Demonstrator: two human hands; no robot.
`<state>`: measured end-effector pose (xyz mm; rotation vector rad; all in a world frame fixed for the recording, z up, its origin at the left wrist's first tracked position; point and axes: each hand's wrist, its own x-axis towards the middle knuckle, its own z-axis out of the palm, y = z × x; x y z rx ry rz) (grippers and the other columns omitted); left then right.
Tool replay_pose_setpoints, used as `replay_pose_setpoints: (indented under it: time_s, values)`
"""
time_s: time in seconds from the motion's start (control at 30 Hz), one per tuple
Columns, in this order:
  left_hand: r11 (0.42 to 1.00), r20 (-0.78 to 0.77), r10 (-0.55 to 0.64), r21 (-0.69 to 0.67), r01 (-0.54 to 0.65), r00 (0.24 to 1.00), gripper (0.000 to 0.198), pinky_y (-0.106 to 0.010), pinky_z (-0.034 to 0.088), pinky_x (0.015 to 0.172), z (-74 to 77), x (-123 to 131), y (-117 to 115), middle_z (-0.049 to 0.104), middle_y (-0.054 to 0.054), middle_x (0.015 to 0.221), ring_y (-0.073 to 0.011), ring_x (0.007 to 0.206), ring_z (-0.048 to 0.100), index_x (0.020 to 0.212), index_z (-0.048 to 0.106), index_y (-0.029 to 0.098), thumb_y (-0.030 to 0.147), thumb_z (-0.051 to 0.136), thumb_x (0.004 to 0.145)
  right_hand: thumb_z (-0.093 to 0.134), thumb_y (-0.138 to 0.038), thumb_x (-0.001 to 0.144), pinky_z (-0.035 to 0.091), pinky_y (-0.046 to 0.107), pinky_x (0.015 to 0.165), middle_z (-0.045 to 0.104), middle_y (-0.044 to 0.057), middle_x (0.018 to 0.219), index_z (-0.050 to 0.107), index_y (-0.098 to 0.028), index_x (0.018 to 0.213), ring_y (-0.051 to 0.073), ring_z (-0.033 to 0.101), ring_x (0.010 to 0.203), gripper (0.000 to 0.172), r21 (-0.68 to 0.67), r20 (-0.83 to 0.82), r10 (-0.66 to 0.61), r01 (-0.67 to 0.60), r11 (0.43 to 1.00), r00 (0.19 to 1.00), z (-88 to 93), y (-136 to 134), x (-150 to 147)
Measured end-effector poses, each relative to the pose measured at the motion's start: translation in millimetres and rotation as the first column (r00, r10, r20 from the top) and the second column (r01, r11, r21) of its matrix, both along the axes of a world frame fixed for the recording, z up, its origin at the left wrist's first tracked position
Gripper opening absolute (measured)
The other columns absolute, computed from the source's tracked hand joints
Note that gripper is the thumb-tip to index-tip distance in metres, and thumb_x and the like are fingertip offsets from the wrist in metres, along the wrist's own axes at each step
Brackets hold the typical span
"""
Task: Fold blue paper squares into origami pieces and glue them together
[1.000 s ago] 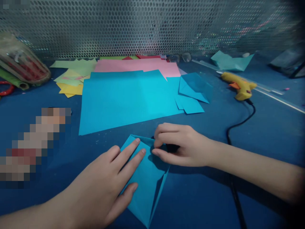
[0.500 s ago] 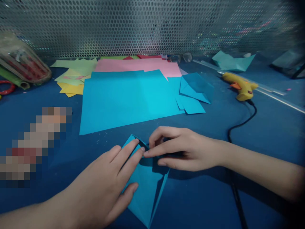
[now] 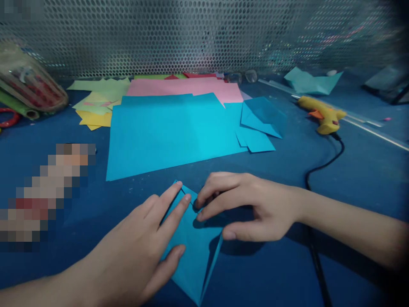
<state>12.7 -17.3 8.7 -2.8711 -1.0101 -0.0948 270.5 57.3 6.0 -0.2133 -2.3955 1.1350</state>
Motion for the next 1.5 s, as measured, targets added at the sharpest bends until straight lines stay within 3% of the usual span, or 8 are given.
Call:
replay_pose_setpoints:
  time_s: [0.1, 0.27, 0.53, 0.67, 0.87, 1.1, 1.3, 1.5]
  values:
    - [1.000, 0.000, 0.006, -0.019, -0.006, 1.000, 0.055, -0.041, 0.060, 0.086, 1.6, 0, -1, 0.040, -0.020, 0.155, -0.0310, 0.119, 0.064, 0.152, 0.035, 0.008, 0.030, 0.035, 0.101, 0.066, -0.034, 0.094, 0.052, 0.034, 0.091, 0.070, 0.016, 0.104, 0.071, -0.009, 0.106, 0.019, 0.065, 0.098, 0.028, -0.006, -0.015, 0.000, 0.000, 1.000, 1.000, -1.2, 0, 0]
    - [0.999, 0.016, 0.016, -0.048, -0.015, 1.000, 0.054, -0.042, 0.060, 0.084, 6.6, 2, 1, 0.045, -0.014, 0.154, -0.0297, 0.111, 0.065, 0.150, 0.040, 0.011, 0.028, 0.040, 0.100, 0.067, -0.019, 0.093, 0.051, 0.032, 0.093, 0.068, 0.014, 0.106, 0.071, -0.009, 0.107, 0.018, 0.063, 0.101, 0.018, 0.045, 0.012, 0.005, -0.006, 0.999, 1.000, -3.2, -1, 2]
    - [0.998, -0.007, -0.059, 0.031, 0.059, 0.998, 0.059, -0.047, 0.050, 0.104, 3.0, -2, 2, 0.039, -0.018, 0.157, -0.0344, 0.142, 0.041, 0.152, 0.035, 0.007, 0.030, 0.044, 0.098, 0.063, -0.016, 0.094, 0.052, 0.026, 0.090, 0.066, 0.015, 0.103, 0.070, -0.005, 0.110, 0.017, 0.063, 0.098, 0.020, 0.116, 0.066, -0.009, 0.001, 0.993, 0.998, -2.5, -3, 2]
    - [0.997, -0.029, -0.070, 0.012, 0.070, 0.997, 0.058, -0.045, 0.052, 0.102, 4.0, -2, 5, 0.040, -0.019, 0.157, -0.0332, 0.139, 0.045, 0.151, 0.035, 0.007, 0.030, 0.042, 0.099, 0.061, -0.014, 0.094, 0.052, 0.024, 0.088, 0.066, 0.015, 0.102, 0.071, -0.004, 0.110, 0.016, 0.063, 0.095, 0.020, 0.159, 0.076, -0.013, 0.001, 0.987, 0.997, -1.9, -5, 1]
    - [0.998, 0.034, -0.001, 0.056, -0.001, 0.999, 0.052, -0.046, 0.056, 0.089, 2.8, -1, 3, 0.054, -0.022, 0.144, -0.0366, 0.126, 0.056, 0.145, 0.049, 0.011, 0.031, 0.044, 0.097, 0.059, -0.014, 0.095, 0.053, 0.024, 0.088, 0.066, 0.015, 0.100, 0.071, -0.006, 0.108, 0.016, 0.063, 0.093, 0.019, 0.182, 0.084, -0.028, 0.012, 0.983, 0.996, -2.6, -6, 0]
    - [0.988, 0.130, 0.149, 0.024, -0.154, 0.980, 0.049, -0.047, 0.042, 0.095, -7.1, 2, -9, 0.055, -0.011, 0.145, -0.0319, 0.122, 0.051, 0.146, 0.049, 0.022, 0.030, 0.036, 0.100, 0.058, -0.015, 0.096, 0.053, 0.024, 0.086, 0.065, 0.016, 0.108, 0.069, -0.007, 0.109, 0.015, 0.063, 0.092, 0.019, 0.197, 0.097, -0.038, 0.018, 0.980, 0.995, -2.7, -7, 0]
    - [0.990, 0.165, 0.109, 0.073, -0.123, 0.980, 0.047, -0.044, 0.038, 0.091, -7.4, 5, -8, 0.060, -0.013, 0.140, -0.0310, 0.111, 0.053, 0.140, 0.055, 0.016, 0.034, 0.032, 0.103, 0.057, -0.028, 0.092, 0.043, 0.044, 0.103, 0.061, 0.019, 0.131, 0.060, -0.013, 0.118, 0.027, 0.055, 0.122, 0.030, 0.367, 0.155, -0.167, 0.100, 0.925, 0.974, -5.5, -7, -1]
    - [0.991, 0.158, 0.072, 0.101, -0.088, 0.985, 0.049, -0.044, 0.037, 0.091, -8.2, 6, -8, 0.064, -0.016, 0.135, -0.0310, 0.108, 0.055, 0.136, 0.059, 0.011, 0.032, 0.029, 0.104, 0.060, -0.037, 0.085, 0.031, 0.049, 0.114, 0.051, 0.018, 0.148, 0.055, -0.014, 0.121, 0.031, 0.040, 0.141, 0.043, 0.409, 0.242, -0.225, 0.111, 0.906, 0.944, -6.7, -8, -2]
